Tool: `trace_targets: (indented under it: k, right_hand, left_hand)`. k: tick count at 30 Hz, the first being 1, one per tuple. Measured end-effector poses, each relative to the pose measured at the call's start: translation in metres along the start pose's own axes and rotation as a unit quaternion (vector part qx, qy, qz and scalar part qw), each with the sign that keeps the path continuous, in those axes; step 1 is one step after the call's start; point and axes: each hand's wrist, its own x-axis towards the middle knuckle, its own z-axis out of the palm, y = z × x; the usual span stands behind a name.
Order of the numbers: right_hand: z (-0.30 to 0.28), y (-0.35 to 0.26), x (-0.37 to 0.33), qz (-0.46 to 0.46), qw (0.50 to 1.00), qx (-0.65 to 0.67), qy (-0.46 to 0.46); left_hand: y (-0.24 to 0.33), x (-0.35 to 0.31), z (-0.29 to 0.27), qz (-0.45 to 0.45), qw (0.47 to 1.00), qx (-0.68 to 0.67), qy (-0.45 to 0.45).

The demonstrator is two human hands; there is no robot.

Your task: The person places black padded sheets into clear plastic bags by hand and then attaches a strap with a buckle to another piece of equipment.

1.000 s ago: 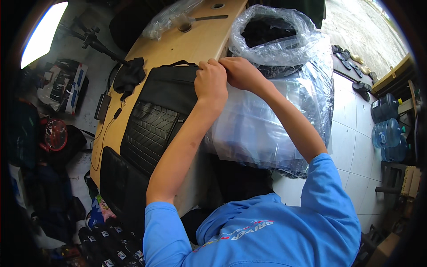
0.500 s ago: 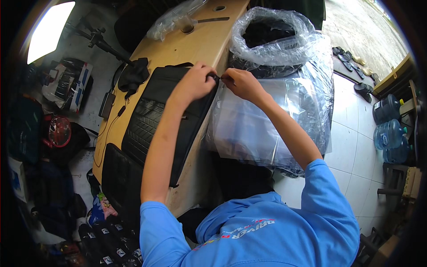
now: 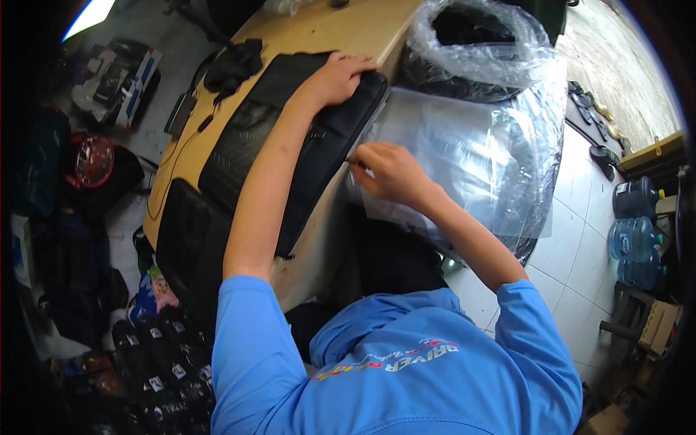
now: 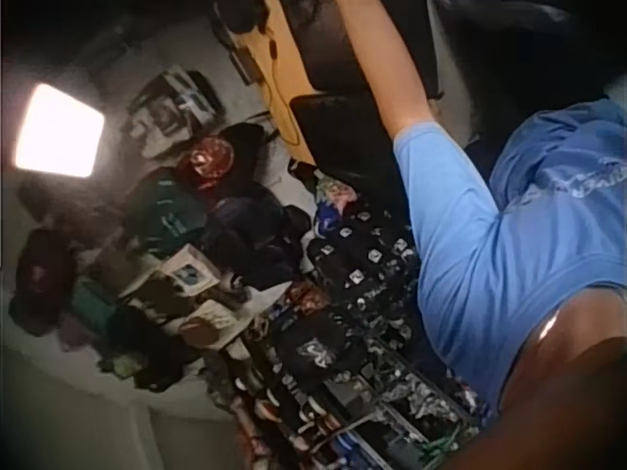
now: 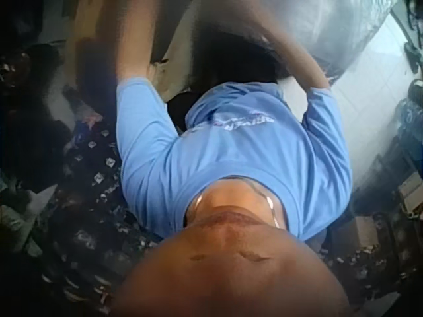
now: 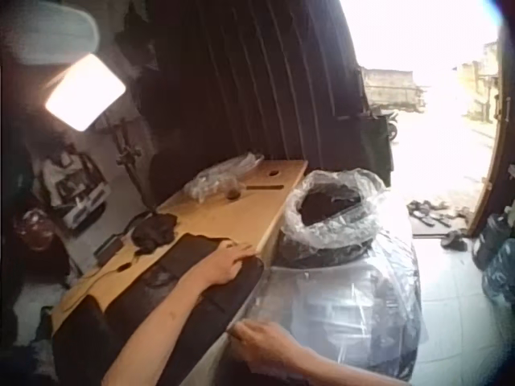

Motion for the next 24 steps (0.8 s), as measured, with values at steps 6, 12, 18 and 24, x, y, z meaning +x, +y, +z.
trace_targets:
  k: [6,12,18,24]
  right_hand:
    - [0.030,-0.040,-0.016,0.057,0.998,0.010,0.016]
    - [0.035,-0.056,-0.020,0.060,0.998,0.003,0.020]
    - [0.061,-0.087,-0.030,0.012,0.999,0.040,-0.026]
    - [0.091,-0.119,-0.042,0.024,0.997,0.058,-0.049]
  left_hand:
    - [0.015,-0.029,-0.044,-0.113,0.958,-0.253,-0.078]
    - [0.038,-0.080,-0.028,-0.106,0.986,0.015,-0.128]
    - [0.031,-0.080,-0.020,-0.115,0.986,0.025,-0.115]
    - [0.030,-0.074,-0.014,-0.097,0.991,0.021,-0.093]
